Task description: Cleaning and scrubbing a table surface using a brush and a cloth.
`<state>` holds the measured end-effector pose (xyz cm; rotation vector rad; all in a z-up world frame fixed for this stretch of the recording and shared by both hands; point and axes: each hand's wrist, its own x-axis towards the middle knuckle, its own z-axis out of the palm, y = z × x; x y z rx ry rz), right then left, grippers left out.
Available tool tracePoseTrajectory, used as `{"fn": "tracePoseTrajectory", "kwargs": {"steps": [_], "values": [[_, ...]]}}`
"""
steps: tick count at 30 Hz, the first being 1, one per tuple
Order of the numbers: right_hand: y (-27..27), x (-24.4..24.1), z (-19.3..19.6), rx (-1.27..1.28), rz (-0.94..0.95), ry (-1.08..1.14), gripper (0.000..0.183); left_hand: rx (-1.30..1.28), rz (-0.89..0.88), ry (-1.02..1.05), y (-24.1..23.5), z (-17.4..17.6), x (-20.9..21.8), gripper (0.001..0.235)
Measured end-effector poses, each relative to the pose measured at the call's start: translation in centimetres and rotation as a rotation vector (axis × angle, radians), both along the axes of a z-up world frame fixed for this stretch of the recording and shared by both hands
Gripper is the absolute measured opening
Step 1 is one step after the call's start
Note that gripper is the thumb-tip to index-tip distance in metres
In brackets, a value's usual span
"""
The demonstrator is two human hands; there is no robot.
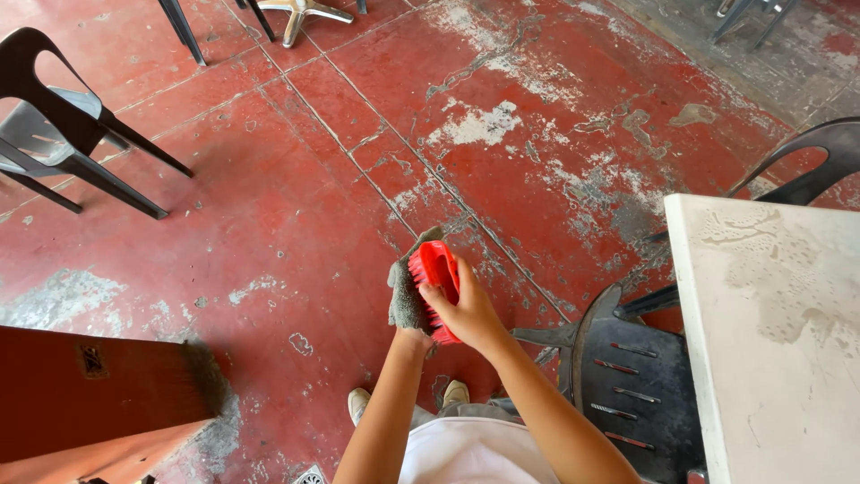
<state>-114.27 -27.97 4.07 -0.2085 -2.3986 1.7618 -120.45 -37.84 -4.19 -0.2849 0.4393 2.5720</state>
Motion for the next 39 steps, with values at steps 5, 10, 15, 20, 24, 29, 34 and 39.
{"fn": "tracePoseTrajectory", "kwargs": {"steps": [5,10,15,20,24,29,34,39], "values": [[-0.5,1.6,-0.2,-0.026,0.014,0.006,0.067,-0.060,0.068,0.027,-0.4,1.4,2.4,0.043],[-1.5,4.5,-0.5,-0.051,0.021,0.020,0.070,-0.100,0.018,-0.066,-1.3,-1.4,5.1,0.047],[-3.1,8.5,0.9,0.010,-0.073,-0.051,0.067,0.067,-0.083,0.051,-2.3,-0.2,8.1,0.046],[-5.2,13.8,0.5,0.001,-0.082,0.056,0.068,-0.207,-0.049,-0.016,-4.4,3.6,14.1,0.047],[-7.2,19.6,0.3,-0.040,-0.109,0.019,0.065,-0.140,-0.115,-0.039,-6.4,2.1,19.8,0.048],[-7.7,24.9,-0.8,-0.074,-0.137,0.014,0.063,-0.186,-0.150,-0.058,-7.4,-1.0,24.7,0.047],[-6.8,29.6,0.3,-0.147,-0.142,-0.027,0.061,-0.330,-0.180,-0.128,-6.5,3.6,29.7,0.050],[-4.1,34.0,0.7,-0.129,-0.188,-0.064,0.060,-0.135,-0.181,0.004,-3.5,1.8,33.4,0.046]]}}
